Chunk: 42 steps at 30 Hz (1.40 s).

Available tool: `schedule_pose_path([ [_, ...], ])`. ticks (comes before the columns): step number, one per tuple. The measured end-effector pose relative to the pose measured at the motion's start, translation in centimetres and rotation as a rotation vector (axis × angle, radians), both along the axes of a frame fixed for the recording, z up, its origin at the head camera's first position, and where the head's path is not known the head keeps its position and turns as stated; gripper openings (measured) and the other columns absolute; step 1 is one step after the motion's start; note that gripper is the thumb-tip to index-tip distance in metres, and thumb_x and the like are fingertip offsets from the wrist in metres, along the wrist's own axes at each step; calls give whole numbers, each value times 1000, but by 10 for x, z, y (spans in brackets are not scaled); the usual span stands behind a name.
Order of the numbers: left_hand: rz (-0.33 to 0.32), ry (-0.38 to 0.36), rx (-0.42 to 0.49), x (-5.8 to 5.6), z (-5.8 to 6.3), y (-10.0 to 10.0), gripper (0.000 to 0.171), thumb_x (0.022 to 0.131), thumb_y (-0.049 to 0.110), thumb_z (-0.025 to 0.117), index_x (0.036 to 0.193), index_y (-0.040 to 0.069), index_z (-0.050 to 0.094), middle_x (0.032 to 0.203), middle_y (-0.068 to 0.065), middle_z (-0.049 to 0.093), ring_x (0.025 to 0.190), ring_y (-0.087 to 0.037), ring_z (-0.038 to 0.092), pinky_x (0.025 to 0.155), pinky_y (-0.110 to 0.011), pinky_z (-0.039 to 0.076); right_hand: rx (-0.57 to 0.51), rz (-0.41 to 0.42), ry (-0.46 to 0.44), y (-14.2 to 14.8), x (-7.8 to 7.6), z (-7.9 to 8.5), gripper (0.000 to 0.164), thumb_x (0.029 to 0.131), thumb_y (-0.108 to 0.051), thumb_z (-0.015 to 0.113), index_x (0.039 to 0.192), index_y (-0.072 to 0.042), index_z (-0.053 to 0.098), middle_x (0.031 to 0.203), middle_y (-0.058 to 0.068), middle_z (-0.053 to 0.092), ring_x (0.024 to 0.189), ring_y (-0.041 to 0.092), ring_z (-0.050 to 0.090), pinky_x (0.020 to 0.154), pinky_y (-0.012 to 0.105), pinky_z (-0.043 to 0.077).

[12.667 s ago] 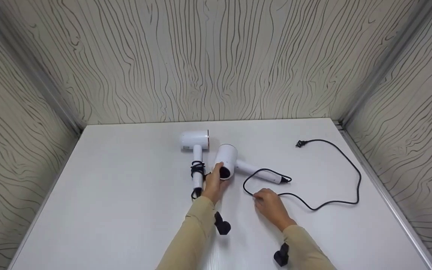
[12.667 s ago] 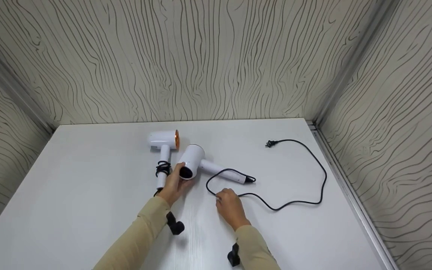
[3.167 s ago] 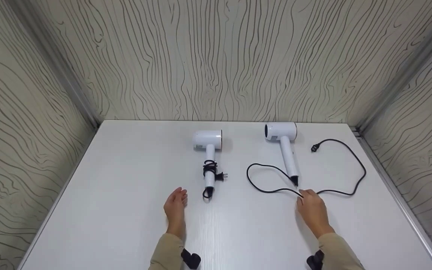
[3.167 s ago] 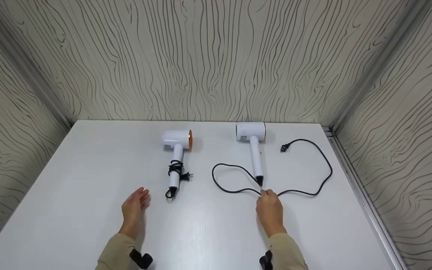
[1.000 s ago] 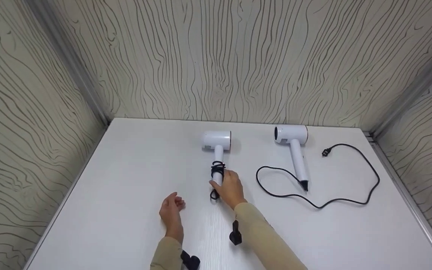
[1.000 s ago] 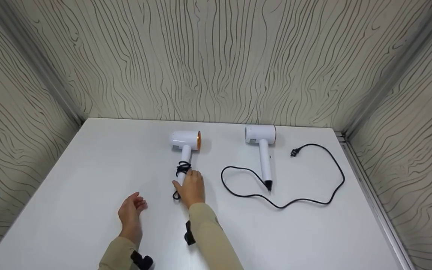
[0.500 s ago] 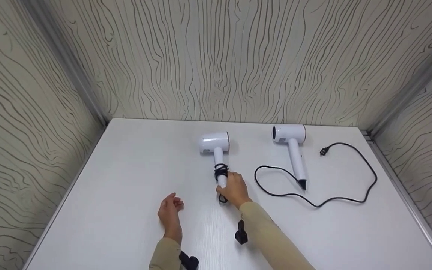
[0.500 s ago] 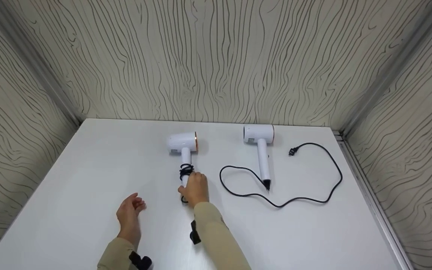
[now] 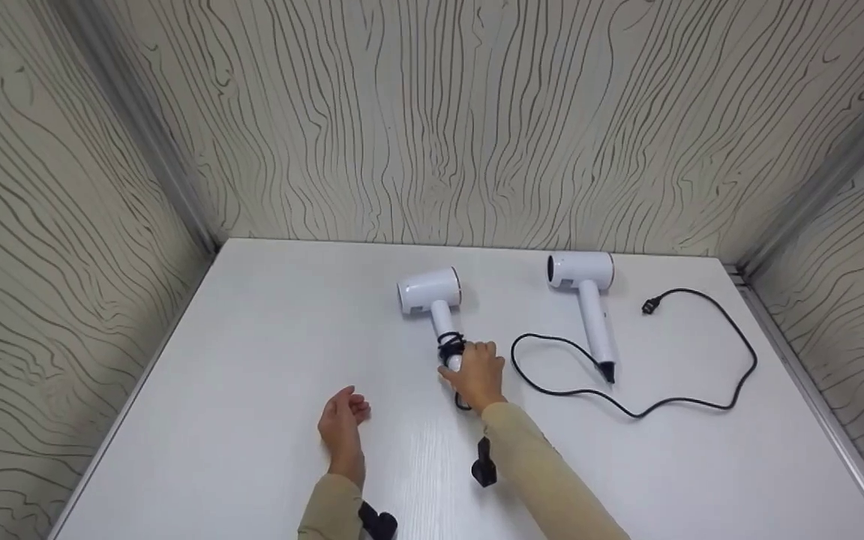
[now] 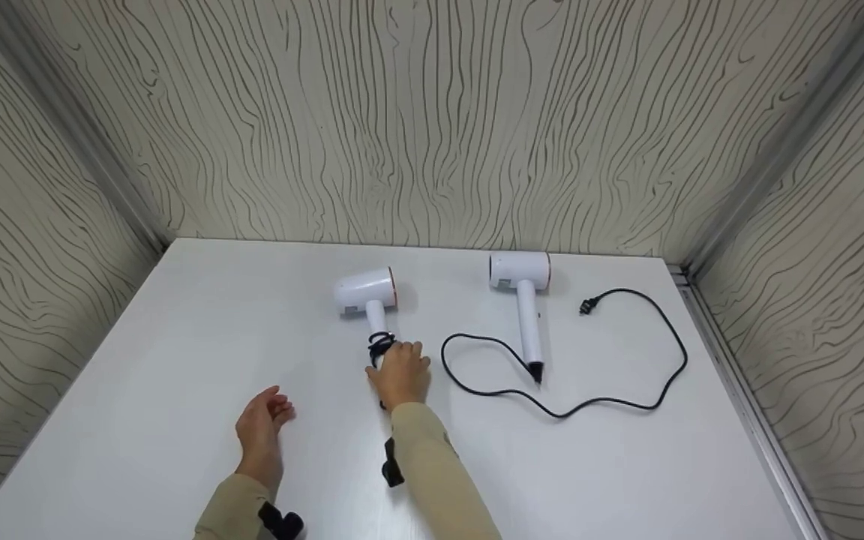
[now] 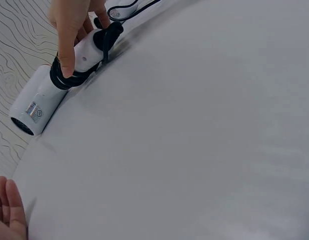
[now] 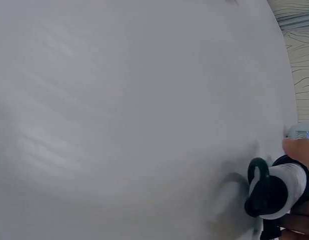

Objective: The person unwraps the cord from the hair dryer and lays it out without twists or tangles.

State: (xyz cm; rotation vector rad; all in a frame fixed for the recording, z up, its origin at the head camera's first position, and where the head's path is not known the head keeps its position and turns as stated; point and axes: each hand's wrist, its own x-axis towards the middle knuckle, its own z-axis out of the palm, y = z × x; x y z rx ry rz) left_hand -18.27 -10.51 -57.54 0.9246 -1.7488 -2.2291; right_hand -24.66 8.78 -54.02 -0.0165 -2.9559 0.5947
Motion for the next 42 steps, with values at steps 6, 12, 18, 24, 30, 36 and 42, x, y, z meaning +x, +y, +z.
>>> schedule_pose_path([
  [6, -33, -1, 12, 3, 6, 5, 36, 102, 23, 40, 122, -3, 55, 95, -6, 62, 87, -13, 63, 76, -14, 56, -20, -78, 46, -3, 3, -8, 53, 77, -38, 79, 103, 7, 66, 97, 17, 61, 92, 28, 55, 75, 42, 49],
  [12, -23, 17, 28, 1, 13, 10, 36, 102, 21, 41, 121, -5, 56, 93, -7, 64, 84, -12, 64, 75, -16, 58, -42, -117, 28, -8, 4, -9, 51, 80, -34, 76, 105, 9, 63, 99, 18, 61, 92, 30, 58, 75, 44, 52],
  [18, -16, 16, 50, 1, 16, 12, 36, 102, 21, 40, 122, -6, 56, 93, -7, 64, 84, -11, 63, 76, -18, 58, -63, -147, 48, -13, 4, -10, 45, 84, -27, 73, 104, 11, 59, 99, 20, 57, 87, 33, 61, 69, 44, 56],
  [24, 6, 26, 65, 2, 17, 11, 36, 102, 18, 40, 122, -7, 55, 89, -4, 64, 82, -10, 64, 74, -17, 58, -127, -173, 61, -12, 3, -9, 41, 83, -16, 71, 108, 12, 54, 100, 21, 53, 82, 35, 65, 68, 44, 57],
  [30, 13, 31, 94, 1, 17, 10, 36, 102, 16, 39, 122, -9, 54, 87, -2, 63, 79, -9, 62, 73, -17, 58, -82, -159, 39, -7, 3, -5, 43, 83, -14, 71, 112, 11, 53, 98, 22, 60, 83, 35, 66, 70, 44, 57],
  [36, 14, 12, 96, 1, 18, 10, 35, 101, 16, 39, 122, -8, 55, 88, -4, 64, 81, -12, 65, 74, -18, 59, -22, -122, 73, 1, 4, -4, 36, 79, -3, 73, 108, 9, 55, 97, 21, 61, 82, 33, 67, 67, 41, 57],
  [42, 15, 7, 97, 1, 18, 7, 35, 102, 16, 39, 122, -8, 55, 85, -1, 64, 80, -10, 64, 73, -18, 58, -4, -78, 158, 7, 8, -7, 36, 77, 2, 72, 108, 9, 56, 95, 20, 62, 81, 32, 67, 67, 40, 57],
])
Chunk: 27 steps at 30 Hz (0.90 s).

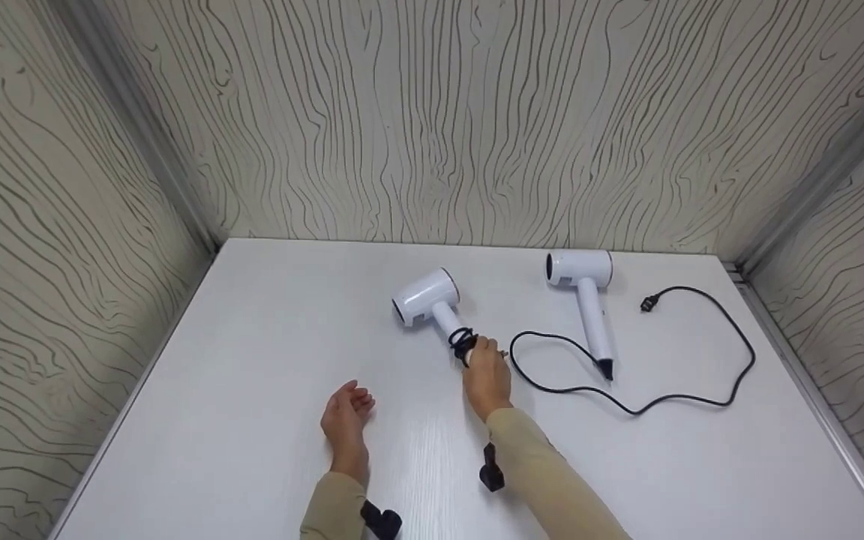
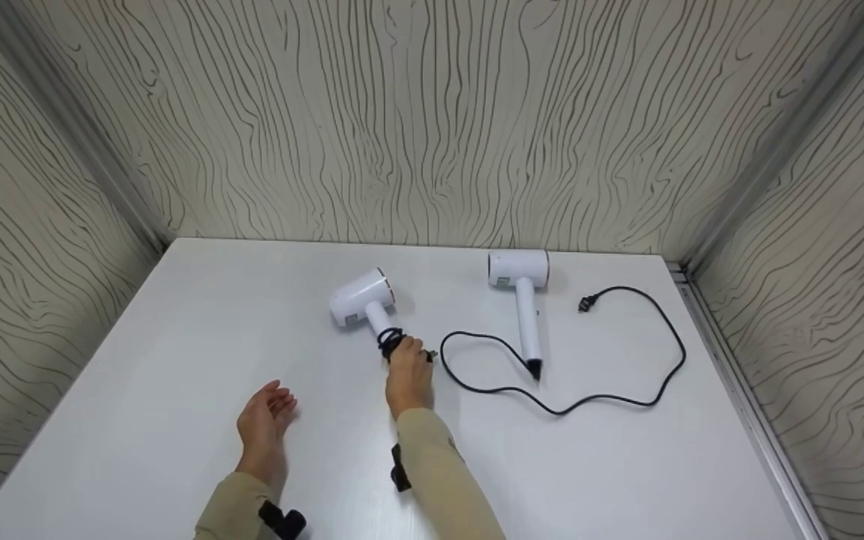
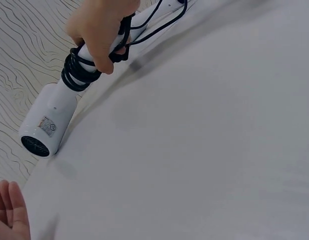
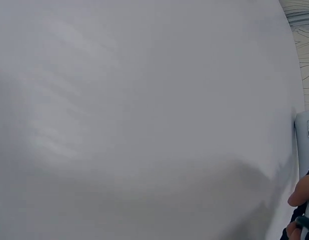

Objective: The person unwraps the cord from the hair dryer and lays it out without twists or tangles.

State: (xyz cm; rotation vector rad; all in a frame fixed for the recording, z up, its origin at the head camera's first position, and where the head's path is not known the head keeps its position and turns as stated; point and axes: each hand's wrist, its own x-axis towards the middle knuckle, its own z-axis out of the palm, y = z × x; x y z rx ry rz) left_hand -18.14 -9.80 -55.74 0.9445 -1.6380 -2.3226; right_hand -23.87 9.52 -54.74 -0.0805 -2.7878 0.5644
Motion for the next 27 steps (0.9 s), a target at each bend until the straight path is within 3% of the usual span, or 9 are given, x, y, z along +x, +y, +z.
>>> schedule_pose_path([
  [7, -7, -16, -6, -3, 1, -3, 35, 103, 17, 38, 124, -6, 54, 89, -2, 63, 82, -9, 62, 77, -18, 58, 11, 32, 75, 6, 3, -2, 39, 74, 1, 76, 107, 8, 57, 92, 18, 62, 79, 32, 66, 69, 40, 57],
  [11, 9, 22, 26, -5, 2, -3, 35, 102, 15, 40, 123, -10, 53, 82, 1, 62, 77, -8, 62, 72, -16, 58, -10, 59, 108, 7, 3, 2, 42, 72, 1, 78, 108, 7, 57, 93, 18, 62, 80, 31, 66, 71, 39, 57],
  [14, 20, 51, 52, -7, 3, -4, 36, 101, 15, 40, 123, -12, 52, 79, 2, 62, 75, -8, 63, 70, -16, 57, -33, 80, 106, 7, 2, 7, 45, 71, 1, 79, 109, 7, 56, 96, 19, 63, 84, 32, 67, 74, 39, 58],
  [27, 11, 25, 39, -15, 12, -9, 37, 101, 16, 43, 126, -9, 51, 90, -4, 65, 78, -5, 62, 73, -16, 58, -87, 134, 75, 12, 6, 26, 49, 73, -3, 79, 116, 3, 55, 103, 16, 63, 93, 32, 68, 82, 41, 59],
])
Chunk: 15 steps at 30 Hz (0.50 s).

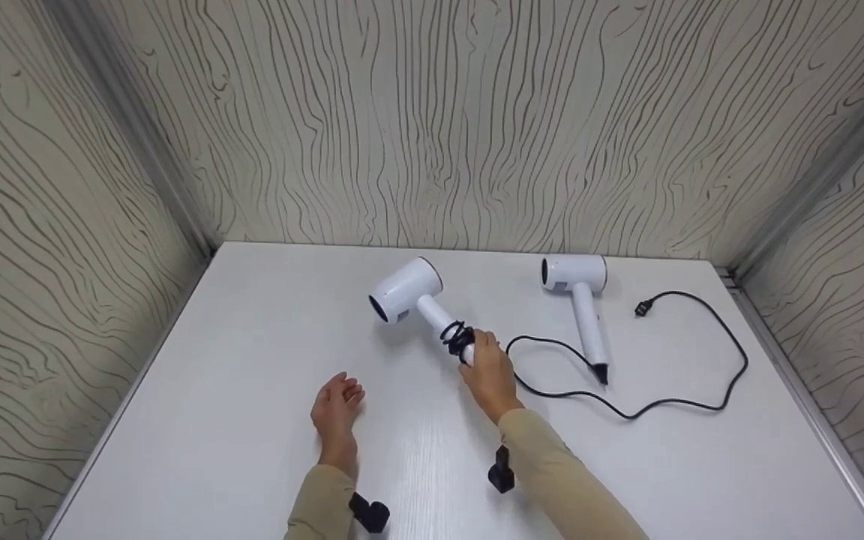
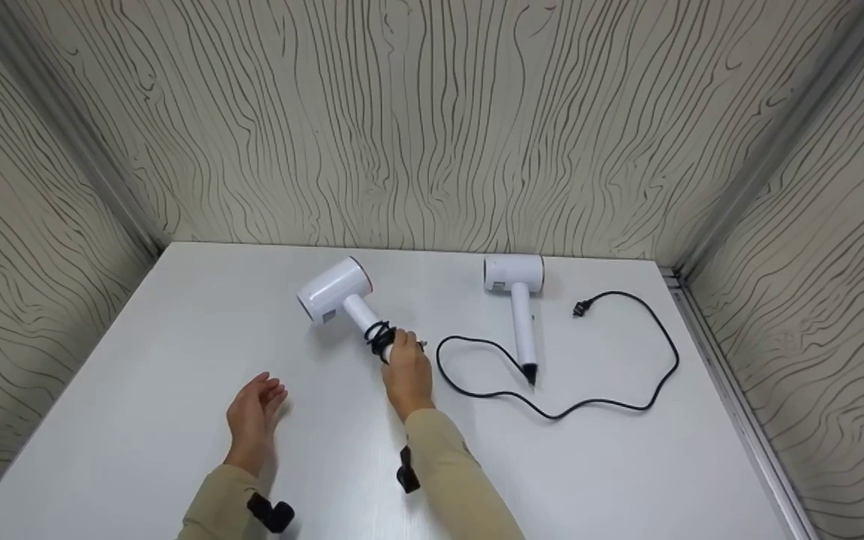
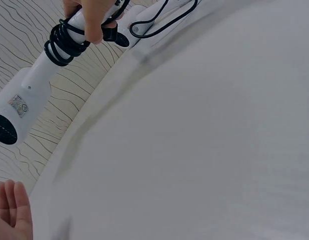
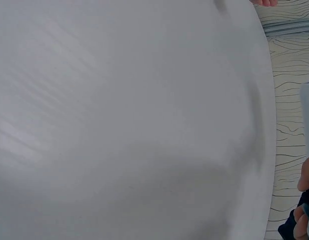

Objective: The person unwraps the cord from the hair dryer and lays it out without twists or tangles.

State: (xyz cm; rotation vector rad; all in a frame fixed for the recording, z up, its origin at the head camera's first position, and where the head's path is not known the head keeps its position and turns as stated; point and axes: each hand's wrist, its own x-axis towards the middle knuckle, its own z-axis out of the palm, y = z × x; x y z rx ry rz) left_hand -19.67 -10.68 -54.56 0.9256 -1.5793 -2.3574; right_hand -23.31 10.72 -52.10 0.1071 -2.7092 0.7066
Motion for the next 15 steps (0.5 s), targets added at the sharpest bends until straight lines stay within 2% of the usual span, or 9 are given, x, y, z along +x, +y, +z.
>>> schedule_pose_path([
  [9, -27, 9, -41, -4, 6, -2, 37, 101, 17, 43, 128, -6, 50, 98, -5, 65, 83, -4, 62, 80, -17, 58, -11, 51, 3, 1, 7, 6, 49, 74, -4, 78, 117, 2, 55, 104, 15, 64, 94, 30, 69, 85, 39, 59],
  [15, -36, 76, -59, -14, 13, -5, 37, 101, 15, 43, 127, -11, 50, 99, -8, 69, 81, -2, 64, 78, -14, 57, 18, 86, 78, 7, 6, 14, 50, 72, -3, 80, 114, 3, 55, 102, 15, 64, 91, 30, 70, 81, 37, 60],
])
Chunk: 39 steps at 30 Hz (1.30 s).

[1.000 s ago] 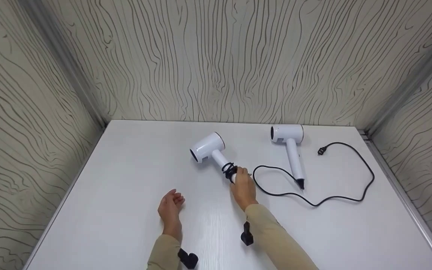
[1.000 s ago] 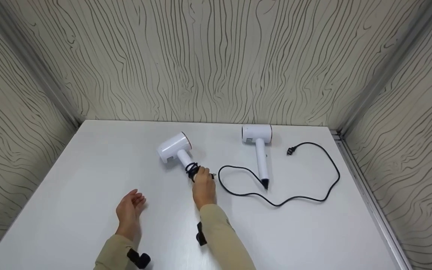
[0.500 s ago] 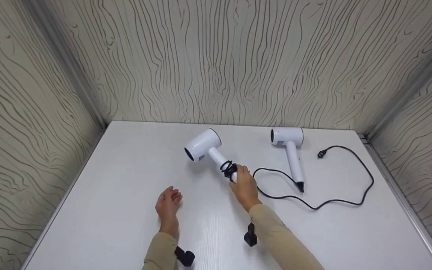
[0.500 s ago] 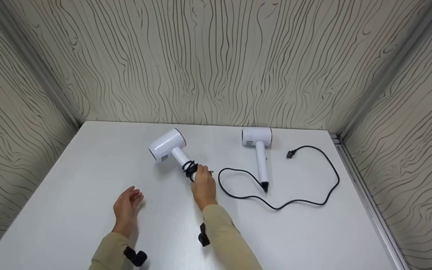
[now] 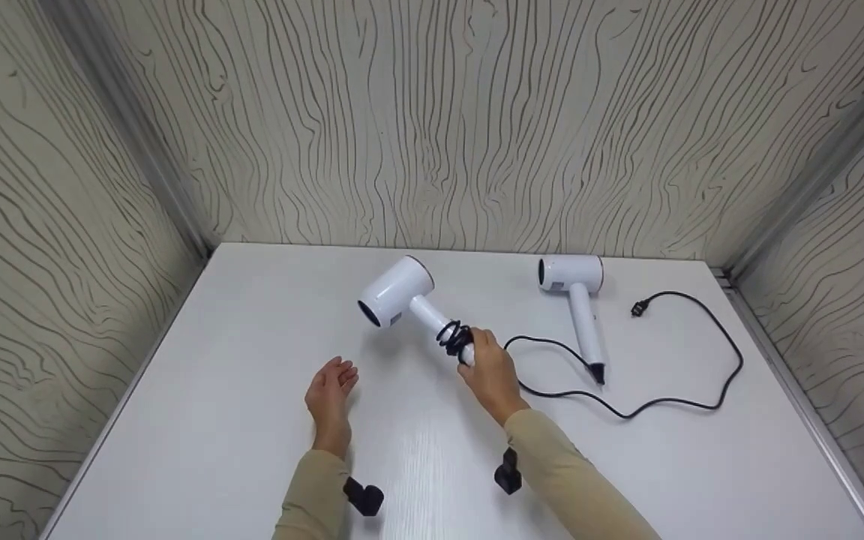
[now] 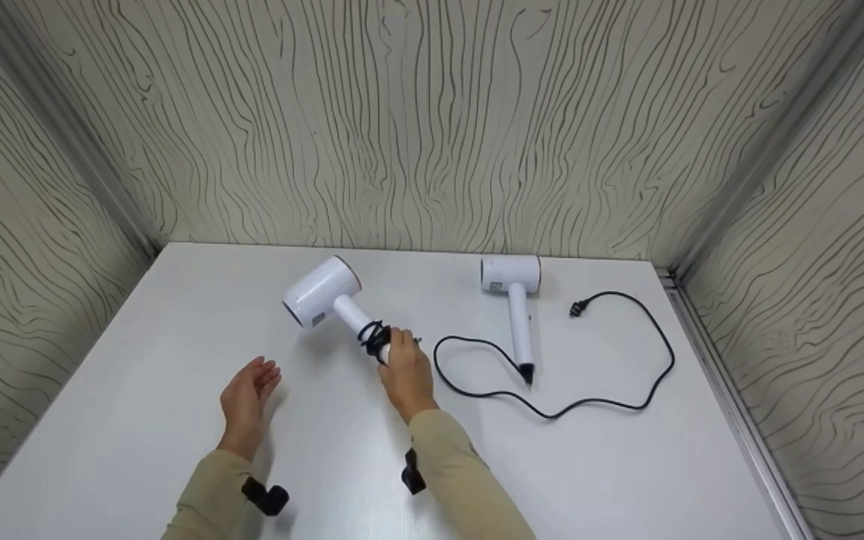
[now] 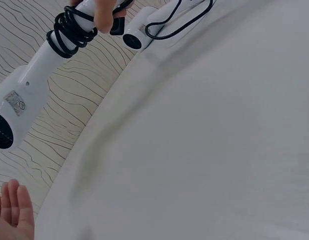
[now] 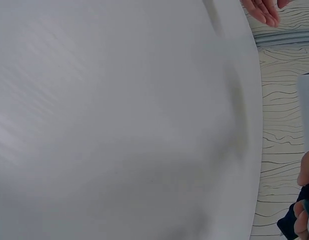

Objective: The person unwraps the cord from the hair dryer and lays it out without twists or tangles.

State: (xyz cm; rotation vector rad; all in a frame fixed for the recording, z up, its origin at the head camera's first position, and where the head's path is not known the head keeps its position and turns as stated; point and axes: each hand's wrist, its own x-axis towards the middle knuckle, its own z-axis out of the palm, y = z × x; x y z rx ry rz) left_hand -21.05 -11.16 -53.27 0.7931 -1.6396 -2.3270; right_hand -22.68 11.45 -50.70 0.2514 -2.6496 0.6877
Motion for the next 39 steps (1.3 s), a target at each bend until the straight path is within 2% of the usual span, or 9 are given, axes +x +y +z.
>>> schedule_pose_path([
  [4, -47, 21, -20, -6, 7, -1, 39, 101, 15, 42, 130, -11, 48, 112, -18, 68, 90, -6, 68, 86, -18, 57, 20, 16, 28, 4, -1, 2, 49, 72, -3, 80, 113, 3, 55, 100, 15, 64, 89, 29, 70, 80, 37, 60],
  [8, -115, 11, -42, -9, 14, -3, 43, 104, 20, 37, 137, -7, 43, 136, -26, 55, 112, -18, 66, 102, -27, 51, 32, 32, 28, 6, -2, 3, 49, 72, -4, 80, 114, 3, 56, 100, 15, 64, 88, 29, 70, 79, 37, 60],
  [10, -131, 11, -28, -11, 17, -4, 45, 104, 21, 35, 140, -7, 40, 140, -27, 51, 121, -24, 62, 106, -31, 47, 38, 36, 26, 7, -2, 5, 49, 72, -5, 80, 115, 3, 55, 100, 14, 64, 88, 28, 70, 81, 37, 60],
  [15, -173, 6, 31, -14, 26, -6, 50, 105, 26, 34, 145, -4, 33, 145, -26, 45, 131, -29, 54, 111, -34, 43, 48, 47, 26, 7, -2, 10, 52, 73, -6, 81, 117, 2, 55, 102, 13, 64, 92, 27, 70, 84, 35, 60],
  [24, -290, -4, 20, -17, 33, -9, 64, 102, 42, 39, 150, 0, 25, 147, -24, 43, 137, -32, 47, 117, -37, 39, 78, 89, 63, 8, -1, 12, 53, 70, -5, 82, 115, 1, 55, 100, 12, 64, 88, 26, 70, 81, 34, 60],
  [29, -329, 6, -3, -18, 34, -9, 73, 99, 52, 41, 148, 0, 28, 146, -24, 45, 136, -34, 48, 116, -38, 40, 107, 121, 56, 8, 2, 13, 54, 69, -5, 83, 115, 1, 56, 101, 11, 64, 88, 25, 70, 81, 33, 60],
  [39, -356, -65, -73, -20, 33, -7, 81, 94, 63, 41, 146, 1, 34, 141, -20, 45, 129, -31, 52, 112, -40, 44, 124, 185, 60, 6, 4, 15, 50, 72, -7, 81, 115, -1, 57, 100, 10, 64, 88, 23, 70, 80, 31, 60],
])
